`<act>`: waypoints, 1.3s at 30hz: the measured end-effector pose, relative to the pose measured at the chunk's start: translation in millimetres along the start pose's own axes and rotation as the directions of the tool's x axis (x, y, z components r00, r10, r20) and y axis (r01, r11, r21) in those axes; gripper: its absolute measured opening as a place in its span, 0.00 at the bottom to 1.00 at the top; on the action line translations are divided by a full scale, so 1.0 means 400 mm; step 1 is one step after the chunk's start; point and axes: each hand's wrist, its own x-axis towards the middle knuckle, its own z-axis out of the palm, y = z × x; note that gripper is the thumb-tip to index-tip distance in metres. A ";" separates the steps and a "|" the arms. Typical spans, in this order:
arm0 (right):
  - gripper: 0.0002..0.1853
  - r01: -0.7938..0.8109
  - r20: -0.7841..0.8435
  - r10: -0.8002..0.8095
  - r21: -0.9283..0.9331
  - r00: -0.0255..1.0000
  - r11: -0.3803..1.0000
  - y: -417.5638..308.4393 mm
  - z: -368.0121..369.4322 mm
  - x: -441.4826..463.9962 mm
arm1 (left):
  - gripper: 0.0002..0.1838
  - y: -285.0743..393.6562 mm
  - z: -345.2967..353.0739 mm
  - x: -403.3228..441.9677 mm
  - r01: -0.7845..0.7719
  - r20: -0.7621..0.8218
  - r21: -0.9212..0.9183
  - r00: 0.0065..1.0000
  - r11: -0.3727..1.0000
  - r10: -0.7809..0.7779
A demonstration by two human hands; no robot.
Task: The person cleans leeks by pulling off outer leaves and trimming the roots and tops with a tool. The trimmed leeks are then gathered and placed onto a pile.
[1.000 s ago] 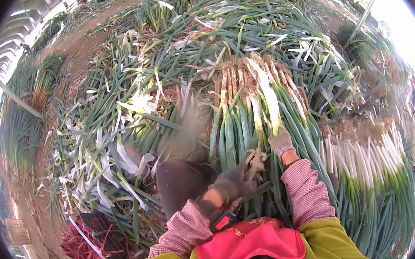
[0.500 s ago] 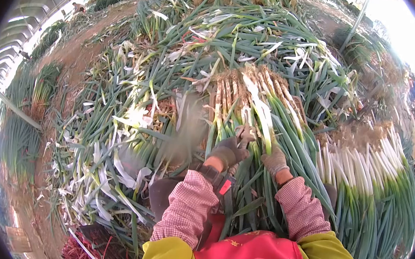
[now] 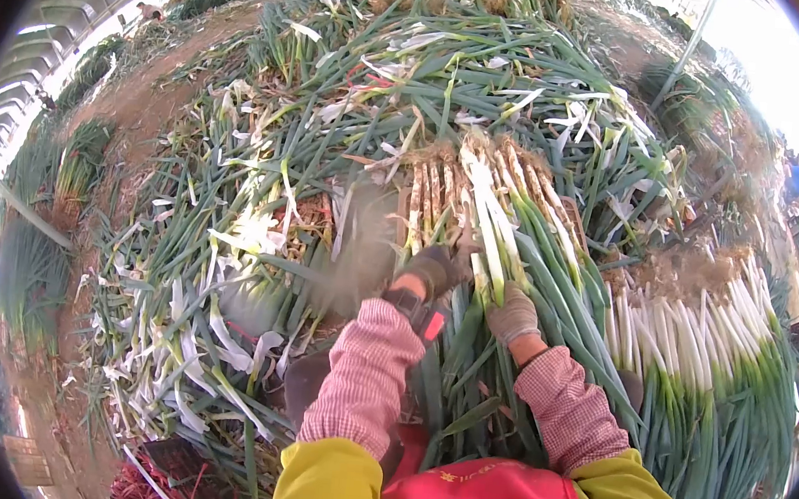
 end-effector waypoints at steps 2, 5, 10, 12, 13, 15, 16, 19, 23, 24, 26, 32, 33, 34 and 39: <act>0.27 -0.040 0.080 0.043 -0.030 0.996 0.999 -0.051 -0.017 0.003 | 0.32 -0.021 0.061 -0.036 0.155 -0.029 -0.105 0.987 0.982 -0.159; 0.24 -0.060 0.098 0.073 -0.126 0.993 0.990 -0.055 0.026 0.034 | 0.32 -0.035 0.111 -0.150 0.172 -0.015 -0.228 0.984 0.958 -0.180; 0.25 -0.077 0.180 0.111 -0.187 0.977 0.979 -0.072 -0.006 0.045 | 0.27 -0.027 0.185 -0.295 0.047 -0.102 -0.330 0.991 0.943 -0.085; 0.30 -0.065 0.183 0.097 -0.172 0.978 0.983 -0.041 0.020 0.059 | 0.29 -0.025 0.213 -0.350 0.039 -0.069 -0.413 0.995 0.910 -0.074; 0.31 -0.043 0.167 0.069 -0.159 0.983 0.986 -0.006 0.049 0.081 | 0.31 -0.036 0.237 -0.369 0.028 -0.057 -0.433 0.997 0.901 -0.058; 0.35 -0.031 0.163 0.048 -0.105 0.985 0.994 0.010 0.029 0.072 | 0.33 -0.040 0.270 -0.416 -0.001 -0.062 -0.455 0.998 0.891 -0.030; 0.35 -0.016 0.195 0.027 -0.060 0.980 0.998 0.016 -0.005 0.055 | 0.33 -0.032 0.278 -0.448 0.001 -0.026 -0.465 1.000 0.885 -0.015; 0.35 0.014 0.186 -0.018 0.021 0.982 1.000 0.070 -0.049 -0.003 | 0.33 0.015 0.271 -0.552 0.001 0.076 -0.509 0.996 0.861 0.044; 0.36 0.012 0.157 -0.017 0.032 0.988 0.999 0.115 -0.130 -0.110 | 0.28 0.064 0.258 -0.618 -0.076 0.096 -0.425 0.987 0.902 0.128; 0.36 0.018 0.151 -0.024 0.039 0.988 0.999 0.129 -0.138 -0.133 | 0.27 0.068 0.260 -0.619 -0.079 0.100 -0.402 0.986 0.912 0.130; 0.36 0.057 0.144 -0.059 0.013 0.988 0.998 0.174 -0.123 -0.156 | 0.27 0.078 0.256 -0.617 -0.067 0.088 -0.389 0.990 0.919 0.110; 0.33 0.031 0.116 -0.055 0.202 0.992 0.979 0.222 -0.122 -0.259 | 0.27 0.105 0.241 -0.519 -0.068 0.020 -0.475 0.996 0.877 0.088; 0.32 0.043 0.102 -0.067 0.218 0.993 0.975 0.230 -0.113 -0.267 | 0.27 0.106 0.241 -0.493 -0.029 0.041 -0.493 0.998 0.870 0.057; 0.31 0.055 0.087 -0.077 0.232 0.993 0.971 0.241 -0.101 -0.273 | 0.28 0.106 0.239 -0.472 -0.014 0.040 -0.479 0.998 0.878 0.037; 0.31 -0.019 0.185 -0.043 0.323 0.982 0.946 0.205 -0.159 -0.311 | 0.36 0.074 0.241 -0.344 0.010 0.009 -0.345 1.000 0.939 -0.007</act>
